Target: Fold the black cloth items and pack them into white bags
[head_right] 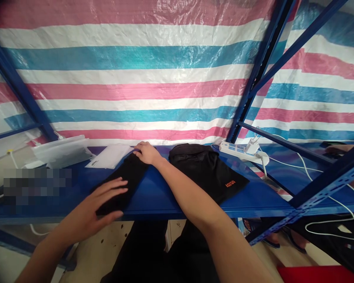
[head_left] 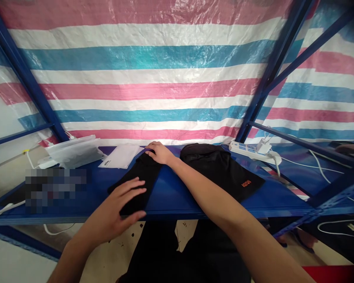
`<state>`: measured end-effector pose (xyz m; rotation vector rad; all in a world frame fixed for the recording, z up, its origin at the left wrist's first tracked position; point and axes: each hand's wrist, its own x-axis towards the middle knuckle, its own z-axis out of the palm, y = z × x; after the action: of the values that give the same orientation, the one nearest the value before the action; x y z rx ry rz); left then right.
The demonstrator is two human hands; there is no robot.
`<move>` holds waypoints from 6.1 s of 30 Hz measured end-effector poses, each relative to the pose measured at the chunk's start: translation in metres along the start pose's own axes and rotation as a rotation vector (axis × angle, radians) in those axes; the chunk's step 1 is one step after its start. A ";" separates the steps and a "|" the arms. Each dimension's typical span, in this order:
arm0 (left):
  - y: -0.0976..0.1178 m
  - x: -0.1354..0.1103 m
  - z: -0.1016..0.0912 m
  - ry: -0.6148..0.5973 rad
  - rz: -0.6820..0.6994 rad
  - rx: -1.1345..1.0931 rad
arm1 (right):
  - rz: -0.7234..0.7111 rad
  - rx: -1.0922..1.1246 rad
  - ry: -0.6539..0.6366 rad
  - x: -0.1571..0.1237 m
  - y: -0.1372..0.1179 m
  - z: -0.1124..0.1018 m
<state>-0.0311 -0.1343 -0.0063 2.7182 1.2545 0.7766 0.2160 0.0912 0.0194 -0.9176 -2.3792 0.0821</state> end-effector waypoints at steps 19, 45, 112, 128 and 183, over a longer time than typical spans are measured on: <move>0.012 -0.041 0.015 0.123 0.095 0.177 | -0.291 -0.013 -0.303 -0.178 -0.104 -0.058; -0.068 0.173 0.031 -0.062 0.005 -0.265 | 0.955 0.844 0.093 -0.047 0.019 -0.008; -0.065 0.163 0.043 -0.007 0.028 -0.194 | 0.024 0.306 0.019 -0.078 0.025 -0.053; -0.077 0.180 0.050 -0.032 0.146 -0.142 | -0.017 0.239 -0.039 -0.077 0.038 -0.065; -0.027 0.164 0.063 0.081 0.134 0.238 | 0.159 0.604 -0.224 -0.075 0.045 -0.061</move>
<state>0.0684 0.0131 0.0011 3.0155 1.2667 0.8045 0.3201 0.0691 0.0217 -0.8203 -2.2550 0.9514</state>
